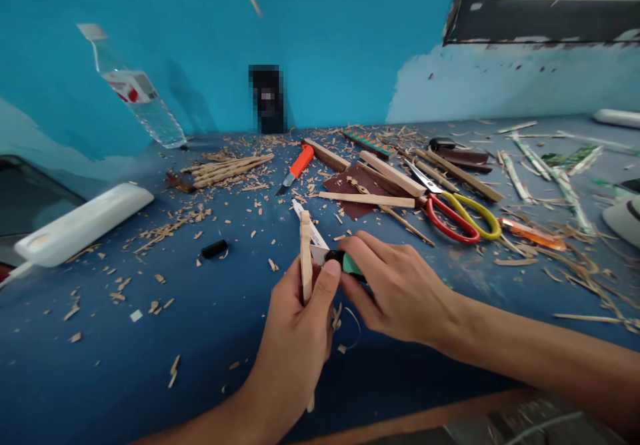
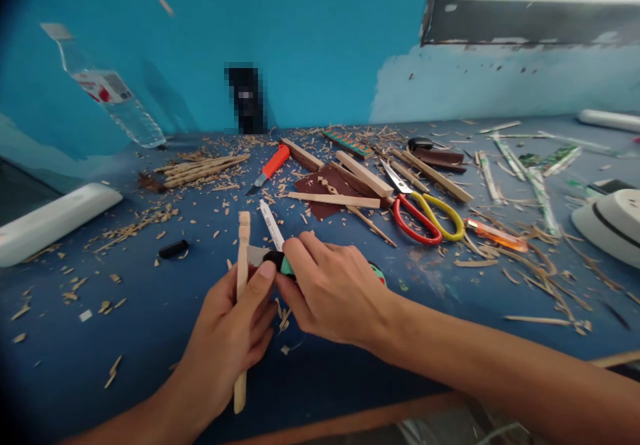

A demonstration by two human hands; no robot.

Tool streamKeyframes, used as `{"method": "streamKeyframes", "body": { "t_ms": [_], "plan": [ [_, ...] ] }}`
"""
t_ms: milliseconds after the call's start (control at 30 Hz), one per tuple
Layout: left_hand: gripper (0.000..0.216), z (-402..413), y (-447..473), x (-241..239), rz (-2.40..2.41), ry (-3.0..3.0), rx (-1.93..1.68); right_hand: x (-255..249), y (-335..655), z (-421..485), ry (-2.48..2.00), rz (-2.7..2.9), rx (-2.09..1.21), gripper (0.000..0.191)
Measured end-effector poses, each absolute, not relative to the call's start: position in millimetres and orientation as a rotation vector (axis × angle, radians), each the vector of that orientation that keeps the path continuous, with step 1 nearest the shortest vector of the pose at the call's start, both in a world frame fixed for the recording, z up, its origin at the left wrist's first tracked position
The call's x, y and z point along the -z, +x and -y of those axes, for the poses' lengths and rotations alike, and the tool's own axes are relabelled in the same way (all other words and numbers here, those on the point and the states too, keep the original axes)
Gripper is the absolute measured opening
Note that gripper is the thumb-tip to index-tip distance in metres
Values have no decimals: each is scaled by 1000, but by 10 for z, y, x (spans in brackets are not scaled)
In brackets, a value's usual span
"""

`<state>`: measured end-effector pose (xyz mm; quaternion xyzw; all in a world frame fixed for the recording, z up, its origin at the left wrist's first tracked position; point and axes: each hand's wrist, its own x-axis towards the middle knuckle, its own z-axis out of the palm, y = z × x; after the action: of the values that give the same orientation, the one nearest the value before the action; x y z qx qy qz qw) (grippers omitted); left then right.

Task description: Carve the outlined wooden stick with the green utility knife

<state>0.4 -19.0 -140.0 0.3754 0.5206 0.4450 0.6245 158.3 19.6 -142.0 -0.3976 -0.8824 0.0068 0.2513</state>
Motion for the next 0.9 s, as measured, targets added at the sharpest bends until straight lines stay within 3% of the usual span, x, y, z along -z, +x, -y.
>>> {"method": "streamKeyframes", "body": {
  "t_ms": [233, 600, 900],
  "plan": [
    [30, 289, -120, 1369, -986, 808, -1004, 1307, 1785, -324, -794, 2295, -328, 19],
    [10, 297, -193, 1384, -991, 876, -963, 1380, 1712, -239, -757, 2456, -32, 28],
    [25, 323, -117, 1321, -1056, 1104, -1066, 1373, 1635, -164, -759, 2414, 41, 30]
  ]
}}
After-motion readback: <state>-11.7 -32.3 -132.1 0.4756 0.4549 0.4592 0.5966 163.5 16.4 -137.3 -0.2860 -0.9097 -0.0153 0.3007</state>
